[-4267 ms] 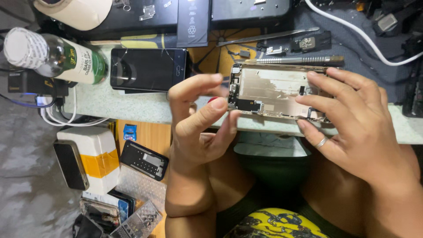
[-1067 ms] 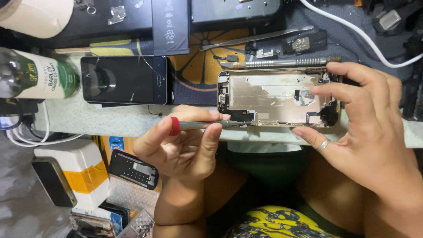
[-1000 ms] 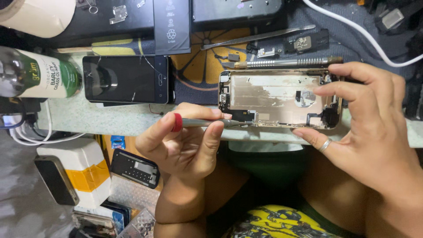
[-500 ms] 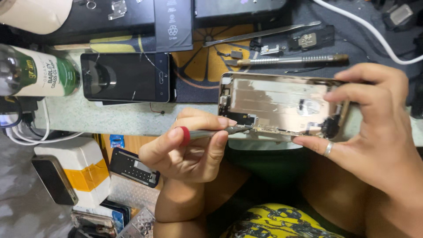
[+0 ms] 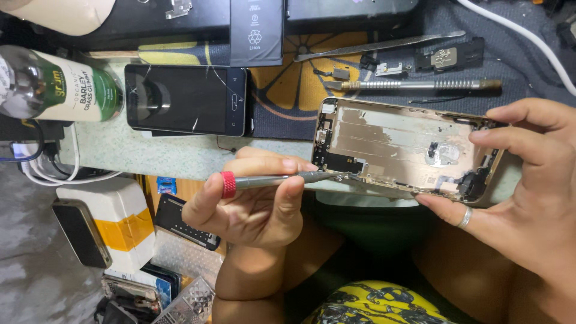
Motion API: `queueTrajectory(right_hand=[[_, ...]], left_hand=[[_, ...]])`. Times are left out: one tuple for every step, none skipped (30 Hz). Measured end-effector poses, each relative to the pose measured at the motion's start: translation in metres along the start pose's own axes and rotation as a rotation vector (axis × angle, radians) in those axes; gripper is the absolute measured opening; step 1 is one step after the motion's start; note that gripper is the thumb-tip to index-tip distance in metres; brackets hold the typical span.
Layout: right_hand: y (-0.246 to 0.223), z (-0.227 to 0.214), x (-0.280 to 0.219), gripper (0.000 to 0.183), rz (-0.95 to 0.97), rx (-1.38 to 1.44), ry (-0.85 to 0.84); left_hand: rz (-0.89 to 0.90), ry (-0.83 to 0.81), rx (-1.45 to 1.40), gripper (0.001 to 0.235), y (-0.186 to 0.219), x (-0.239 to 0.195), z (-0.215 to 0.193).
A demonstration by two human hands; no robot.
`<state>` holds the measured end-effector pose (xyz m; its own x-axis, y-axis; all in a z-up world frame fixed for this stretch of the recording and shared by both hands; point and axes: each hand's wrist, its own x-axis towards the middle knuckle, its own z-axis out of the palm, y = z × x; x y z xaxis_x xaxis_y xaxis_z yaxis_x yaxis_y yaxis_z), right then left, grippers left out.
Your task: The person uses a screwdriver to remove screws from the internal frame of a disassembled smartphone. They carefully unscrew multiple fasteners around the device's chassis while holding the phone steady.
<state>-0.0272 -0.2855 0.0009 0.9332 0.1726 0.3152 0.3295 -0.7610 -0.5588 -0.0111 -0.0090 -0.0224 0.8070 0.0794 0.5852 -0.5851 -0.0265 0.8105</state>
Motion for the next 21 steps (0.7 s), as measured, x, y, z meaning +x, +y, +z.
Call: queueTrajectory(right_hand=[[0.000,0.000,0.000,0.086,-0.007,-0.002,0.003],[0.000,0.000,0.001,0.086,-0.011,0.002,0.006],[0.000,0.000,0.000,0.086,-0.008,0.014,0.007],[0.000,0.000,0.000,0.086,-0.006,0.025,0.009],[0.000,-0.001,-0.002,0.085,0.007,0.038,0.011],[0.000,-0.001,-0.003,0.085,0.010,0.049,0.017],[0.001,-0.002,-0.004,0.084,0.012,0.059,0.023],[0.002,-0.001,-0.004,0.083,0.005,0.067,0.032],[0.003,-0.001,-0.004,0.082,-0.006,0.079,0.041],[0.003,-0.002,-0.005,0.082,-0.005,0.081,0.052],[0.004,-0.003,-0.005,0.082,-0.008,0.091,0.058],[0.003,-0.003,-0.006,0.082,-0.013,0.085,0.061],[0.003,-0.004,-0.006,0.083,-0.020,0.079,0.063],[0.003,-0.004,-0.006,0.083,-0.027,0.058,0.061],[0.002,-0.004,-0.006,0.082,-0.034,0.047,0.059],[0.001,-0.005,-0.005,0.081,-0.041,0.036,0.056],[-0.001,-0.006,-0.004,0.080,-0.047,0.039,0.051],[-0.003,-0.006,-0.004,0.078,-0.049,0.026,0.034],[-0.005,-0.007,-0.002,0.077,-0.051,0.013,0.018],[-0.008,-0.008,-0.001,0.076,-0.049,-0.016,-0.010],[-0.012,-0.008,0.000,0.074,-0.047,-0.046,-0.037]], left_hand=[[0.001,0.008,-0.008,0.066,-0.001,0.000,0.000],[-0.006,0.014,-0.016,0.066,-0.001,0.000,0.000],[-0.012,0.020,-0.024,0.066,-0.001,-0.001,0.000],[-0.027,0.025,-0.032,0.066,0.000,-0.001,-0.001],[-0.053,0.035,-0.062,0.066,0.000,-0.002,-0.001],[-0.078,0.045,-0.092,0.066,0.000,-0.002,0.000],[-0.114,0.063,-0.138,0.066,0.001,-0.002,0.001],[-0.144,0.076,-0.180,0.066,0.001,-0.002,0.002],[-0.172,0.092,-0.218,0.066,0.001,-0.002,0.002],[-0.194,0.103,-0.252,0.067,0.001,-0.002,0.003],[-0.206,0.116,-0.279,0.067,0.002,-0.002,0.002],[-0.218,0.129,-0.306,0.067,0.003,-0.002,0.001],[-0.220,0.142,-0.334,0.067,0.001,-0.002,0.001],[-0.219,0.151,-0.360,0.067,0.000,-0.001,0.001],[-0.220,0.160,-0.388,0.067,-0.002,0.000,0.001],[-0.220,0.165,-0.413,0.066,-0.003,0.001,0.001],[-0.216,0.165,-0.426,0.066,-0.004,0.001,0.000],[-0.213,0.165,-0.439,0.065,-0.004,0.002,0.000],[-0.204,0.159,-0.440,0.064,-0.005,0.002,0.000],[-0.203,0.156,-0.433,0.064,-0.005,0.002,0.000],[-0.201,0.153,-0.427,0.063,-0.005,0.003,0.000]])
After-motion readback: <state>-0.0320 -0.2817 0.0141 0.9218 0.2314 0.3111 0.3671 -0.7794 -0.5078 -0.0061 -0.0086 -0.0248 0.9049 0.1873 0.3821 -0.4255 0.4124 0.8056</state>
